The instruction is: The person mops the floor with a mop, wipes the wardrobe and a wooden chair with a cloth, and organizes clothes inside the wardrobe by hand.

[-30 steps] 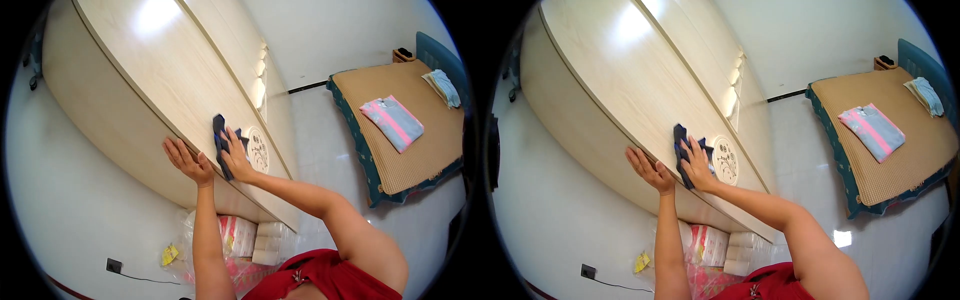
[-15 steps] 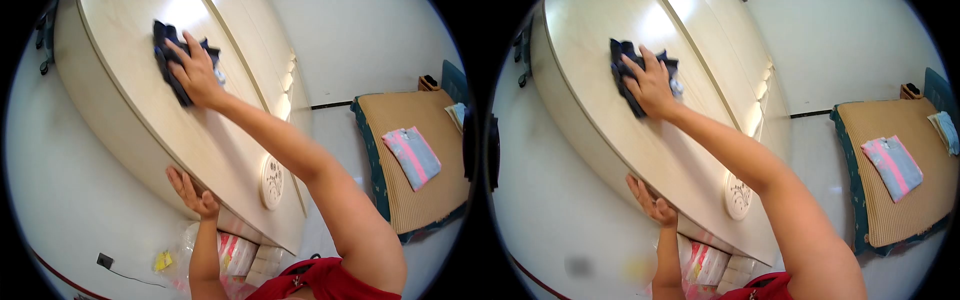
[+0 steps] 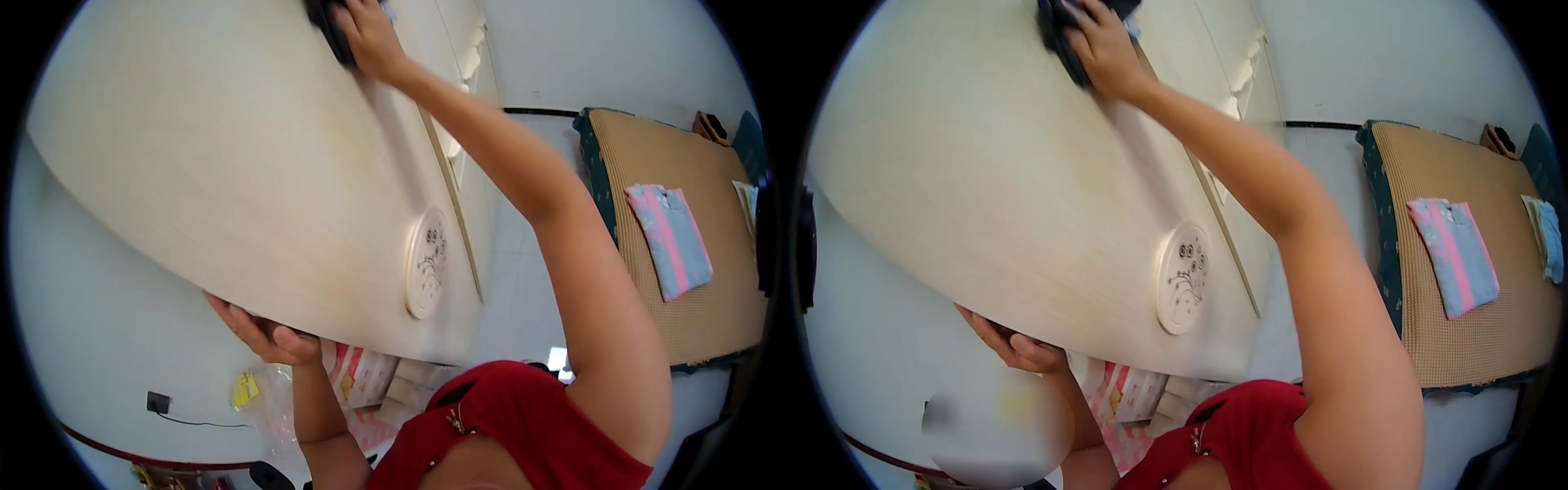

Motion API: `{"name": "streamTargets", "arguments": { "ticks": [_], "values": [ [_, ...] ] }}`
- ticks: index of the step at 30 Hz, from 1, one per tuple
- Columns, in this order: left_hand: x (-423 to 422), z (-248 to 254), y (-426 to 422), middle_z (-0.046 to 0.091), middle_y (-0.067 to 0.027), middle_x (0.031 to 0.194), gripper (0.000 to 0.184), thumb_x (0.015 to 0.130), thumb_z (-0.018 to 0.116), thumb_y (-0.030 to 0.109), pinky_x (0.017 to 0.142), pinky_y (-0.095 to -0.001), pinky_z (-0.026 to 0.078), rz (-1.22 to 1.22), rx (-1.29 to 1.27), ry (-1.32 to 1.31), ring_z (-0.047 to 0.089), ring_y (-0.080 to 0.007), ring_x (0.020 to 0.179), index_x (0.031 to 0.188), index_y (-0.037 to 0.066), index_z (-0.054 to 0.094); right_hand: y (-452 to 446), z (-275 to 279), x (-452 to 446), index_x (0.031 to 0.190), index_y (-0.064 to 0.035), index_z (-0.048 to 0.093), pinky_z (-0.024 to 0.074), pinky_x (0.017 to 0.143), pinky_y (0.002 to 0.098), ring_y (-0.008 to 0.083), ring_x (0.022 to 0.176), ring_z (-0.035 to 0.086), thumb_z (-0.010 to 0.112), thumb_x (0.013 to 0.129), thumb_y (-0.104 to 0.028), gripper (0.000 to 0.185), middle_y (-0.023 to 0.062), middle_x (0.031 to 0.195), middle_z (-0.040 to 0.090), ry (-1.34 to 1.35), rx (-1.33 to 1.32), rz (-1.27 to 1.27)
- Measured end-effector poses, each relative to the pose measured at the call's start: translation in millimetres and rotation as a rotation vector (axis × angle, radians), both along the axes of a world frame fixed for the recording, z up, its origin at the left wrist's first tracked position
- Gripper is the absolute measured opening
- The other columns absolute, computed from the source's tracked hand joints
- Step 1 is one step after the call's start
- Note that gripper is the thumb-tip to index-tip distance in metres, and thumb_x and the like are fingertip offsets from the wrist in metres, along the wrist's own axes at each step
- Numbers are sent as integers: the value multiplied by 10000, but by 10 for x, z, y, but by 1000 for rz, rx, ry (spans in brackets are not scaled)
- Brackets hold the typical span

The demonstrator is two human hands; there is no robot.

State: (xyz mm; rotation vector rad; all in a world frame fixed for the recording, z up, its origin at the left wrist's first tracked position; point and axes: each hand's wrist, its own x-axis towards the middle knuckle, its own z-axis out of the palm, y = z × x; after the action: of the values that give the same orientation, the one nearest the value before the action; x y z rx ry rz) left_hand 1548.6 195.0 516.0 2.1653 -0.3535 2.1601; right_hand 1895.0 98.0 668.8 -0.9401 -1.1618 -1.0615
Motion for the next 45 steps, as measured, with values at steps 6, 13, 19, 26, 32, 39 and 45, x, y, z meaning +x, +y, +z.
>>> {"name": "streamTargets", "arguments": {
  "ticks": [6, 13, 19, 26, 32, 39, 45],
  "values": [
    [-23, -70, -109, 314, -307, 1510, 664, 982, 299, 366, 1148, -523, 269, 164, -154, -18, 326, -421, 1410, 1438, -114, 344, -442, -2296, -377, 1365, 52, 466, 268, 1147, 421, 429, 1370, 343, 518, 928, -157, 487, 277, 1478, 346, 310, -434, -115],
    [-25, -150, -287, 237, -255, 1561, 690, 984, 291, 371, 1172, -455, 229, 111, -387, 31, 295, -356, 1430, 1502, -80, 215, -503, -2740, -682, 1247, -42, 611, 249, 1129, 474, 442, 1389, 289, 596, 897, -143, 364, 229, 1396, 435, 321, -407, 145],
    [44, -103, -644, 84, -216, 1609, 727, 979, 372, 300, 1187, -430, 165, 165, -496, 88, 198, -311, 1464, 1539, -51, 67, -562, -1962, -1109, 1147, -240, 645, 349, 1016, 580, 356, 1362, 399, 776, 696, -250, 470, 70, 1523, 404, -215, -455, 143],
    [161, -171, -956, 138, -250, 1592, 703, 978, 413, 222, 1177, -394, 173, 386, -641, 64, 235, -311, 1453, 1530, -71, 92, -721, -2798, -1394, 1448, -404, 423, 318, 1138, 474, 191, 1242, 516, 595, 811, -190, 694, -68, 1403, 497, -600, -739, 184],
    [237, -267, -1034, 173, -258, 1579, 696, 983, 457, 174, 1173, -396, 192, 452, -655, 9, 268, -315, 1437, 1531, -67, 101, -560, -2270, -926, 1359, -353, 543, 337, 1098, 473, 276, 1347, 442, 652, 795, -187, 598, 34, 1538, 389, -117, -625, 166],
    [274, -287, -1062, 215, -259, 1566, 696, 968, 502, 105, 1150, -395, 265, 490, -679, -34, 328, -324, 1405, 1535, -49, 129, -368, -1951, -180, 1054, -147, 666, 293, 1024, 642, 343, 1344, 411, 733, 709, -196, 355, 129, 1509, 401, 3, -206, -191],
    [235, -355, -996, 249, -268, 1553, 675, 966, 502, 102, 1143, -394, 282, 490, -680, -61, 349, -335, 1395, 1528, -56, 163, -362, -2379, -137, 1076, -93, 668, 418, 890, 480, 349, 1150, 500, 702, 755, -158, 329, 127, 1348, 520, 132, -251, -218]
  ]
}}
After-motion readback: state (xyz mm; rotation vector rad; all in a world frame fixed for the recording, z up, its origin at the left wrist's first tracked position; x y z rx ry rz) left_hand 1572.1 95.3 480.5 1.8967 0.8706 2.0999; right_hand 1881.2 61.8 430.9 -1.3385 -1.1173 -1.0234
